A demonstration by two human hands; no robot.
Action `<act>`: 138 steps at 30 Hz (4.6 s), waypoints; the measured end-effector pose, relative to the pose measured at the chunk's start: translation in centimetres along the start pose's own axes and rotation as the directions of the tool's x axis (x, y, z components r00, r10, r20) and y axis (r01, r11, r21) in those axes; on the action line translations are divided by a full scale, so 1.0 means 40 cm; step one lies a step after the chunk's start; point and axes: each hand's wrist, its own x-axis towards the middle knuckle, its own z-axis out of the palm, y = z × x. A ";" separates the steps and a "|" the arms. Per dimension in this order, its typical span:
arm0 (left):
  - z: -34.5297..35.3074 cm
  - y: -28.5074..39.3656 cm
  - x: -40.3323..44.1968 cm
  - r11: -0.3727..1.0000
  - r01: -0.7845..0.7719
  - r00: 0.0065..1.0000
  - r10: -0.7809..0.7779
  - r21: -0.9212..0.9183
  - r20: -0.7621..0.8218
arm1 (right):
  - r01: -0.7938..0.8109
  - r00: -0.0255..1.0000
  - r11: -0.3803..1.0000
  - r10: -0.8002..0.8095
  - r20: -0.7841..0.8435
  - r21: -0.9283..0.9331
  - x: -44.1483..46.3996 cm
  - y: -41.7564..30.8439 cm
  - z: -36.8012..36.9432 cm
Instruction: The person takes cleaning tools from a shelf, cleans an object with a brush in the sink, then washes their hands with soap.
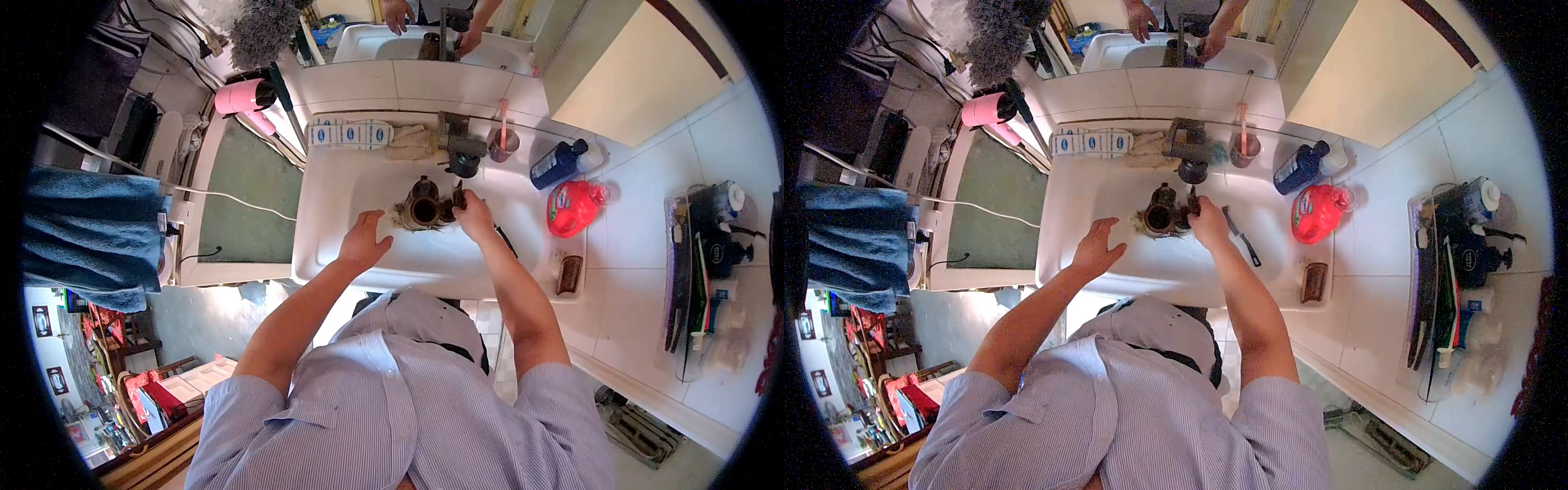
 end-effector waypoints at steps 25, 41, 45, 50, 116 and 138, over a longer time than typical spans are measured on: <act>0.023 0.135 0.088 0.991 -0.038 0.994 0.051 -0.128 0.097 | -0.496 0.818 -0.241 0.192 0.542 0.834 0.020 -0.013 0.006; 0.055 0.167 0.164 0.950 0.097 0.992 -0.069 -0.298 0.102 | -0.505 0.856 -0.057 0.098 0.508 0.862 0.001 -0.055 -0.011; 0.091 0.179 0.189 0.883 0.015 0.996 0.028 -0.469 0.084 | -0.406 0.912 0.055 0.098 0.399 0.912 -0.027 -0.066 -0.007; 0.118 0.166 0.212 0.983 -0.008 0.992 0.031 -0.185 0.124 | -0.298 0.955 0.324 0.106 0.278 0.898 -0.026 -0.057 0.007; 0.099 0.250 0.287 0.957 0.016 0.995 0.013 -0.288 0.100 | -0.549 0.819 0.194 0.322 0.476 0.813 -0.008 -0.049 -0.034; 0.091 0.182 0.225 0.986 -0.148 0.987 0.143 0.070 0.077 | -0.312 0.950 0.950 0.312 0.028 0.003 -0.061 0.165 -0.024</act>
